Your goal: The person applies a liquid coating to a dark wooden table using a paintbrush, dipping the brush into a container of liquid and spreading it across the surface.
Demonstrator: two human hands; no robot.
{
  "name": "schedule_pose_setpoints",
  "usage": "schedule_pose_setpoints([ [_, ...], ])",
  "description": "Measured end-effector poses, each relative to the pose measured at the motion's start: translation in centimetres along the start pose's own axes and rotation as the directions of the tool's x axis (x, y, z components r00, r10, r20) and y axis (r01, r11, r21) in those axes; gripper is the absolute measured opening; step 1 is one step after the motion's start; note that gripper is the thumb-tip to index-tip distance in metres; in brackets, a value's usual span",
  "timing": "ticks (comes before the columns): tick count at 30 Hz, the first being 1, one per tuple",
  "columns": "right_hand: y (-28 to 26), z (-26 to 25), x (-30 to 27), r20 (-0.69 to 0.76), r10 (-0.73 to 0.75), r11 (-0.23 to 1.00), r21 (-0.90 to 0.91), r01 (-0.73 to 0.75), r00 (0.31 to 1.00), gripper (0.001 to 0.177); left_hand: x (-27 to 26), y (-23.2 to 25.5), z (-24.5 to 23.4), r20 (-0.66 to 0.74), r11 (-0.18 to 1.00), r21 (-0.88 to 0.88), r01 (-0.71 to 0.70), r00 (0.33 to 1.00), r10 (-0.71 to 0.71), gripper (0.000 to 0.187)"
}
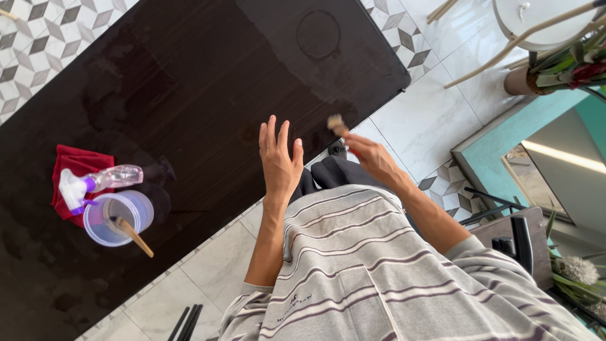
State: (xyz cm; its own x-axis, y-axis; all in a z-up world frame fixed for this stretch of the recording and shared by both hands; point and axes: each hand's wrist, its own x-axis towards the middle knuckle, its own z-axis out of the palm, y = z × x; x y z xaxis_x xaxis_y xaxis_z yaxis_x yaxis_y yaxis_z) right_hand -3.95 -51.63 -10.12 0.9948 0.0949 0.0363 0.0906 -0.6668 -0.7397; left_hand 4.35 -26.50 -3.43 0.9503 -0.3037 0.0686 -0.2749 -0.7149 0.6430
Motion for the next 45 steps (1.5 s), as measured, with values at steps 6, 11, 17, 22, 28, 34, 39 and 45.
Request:
schedule_pose_setpoints([
  [6,1.0,-2.5,-1.5,-0.042,0.055,0.998,-0.021,-0.056,0.998,0.022,0.4,0.1,0.0,-0.007,1.000,-0.005,-0.028,1.000,0.028,0.046],
  [11,1.3,-1.5,1.4,-0.157,0.027,0.998,-0.046,-0.035,0.987,0.021,0.7,0.4,0.2,0.003,1.000,-0.008,-0.026,1.000,0.027,0.046],
  [17,0.7,-2.0,0.2,0.014,0.022,1.000,-0.023,-0.022,1.000,0.020,0.9,0.7,0.4,-0.012,1.000,-0.015,-0.013,1.000,0.013,0.046],
  [22,2.4,-3.5,0.8,-0.089,0.059,0.995,-0.069,-0.066,0.994,0.020,1.1,0.8,0.6,-0.010,1.000,-0.020,0.006,1.000,-0.007,0.046],
  [28,1.7,-1.4,4.3,-0.139,-0.064,0.997,-0.041,0.058,0.988,0.023,1.3,1.2,1.0,-0.021,1.000,-0.008,0.029,0.999,-0.030,0.046],
  [34,2.2,-3.9,1.9,0.025,-0.047,0.999,0.003,0.047,0.999,0.024,1.7,1.7,1.1,-0.054,1.000,-0.007,0.018,0.998,-0.019,0.045],
  [39,3.6,-4.1,4.3,-0.097,0.005,0.994,-0.108,-0.015,0.995,0.024,1.7,2.0,1.1,-0.077,0.999,-0.007,0.032,0.996,-0.032,0.044],
  [45,2.5,-1.7,6.6,-0.036,-0.208,0.978,0.021,0.209,0.978,0.027,2.1,2.2,1.3,-0.080,0.998,-0.007,0.060,0.995,-0.060,0.045],
])
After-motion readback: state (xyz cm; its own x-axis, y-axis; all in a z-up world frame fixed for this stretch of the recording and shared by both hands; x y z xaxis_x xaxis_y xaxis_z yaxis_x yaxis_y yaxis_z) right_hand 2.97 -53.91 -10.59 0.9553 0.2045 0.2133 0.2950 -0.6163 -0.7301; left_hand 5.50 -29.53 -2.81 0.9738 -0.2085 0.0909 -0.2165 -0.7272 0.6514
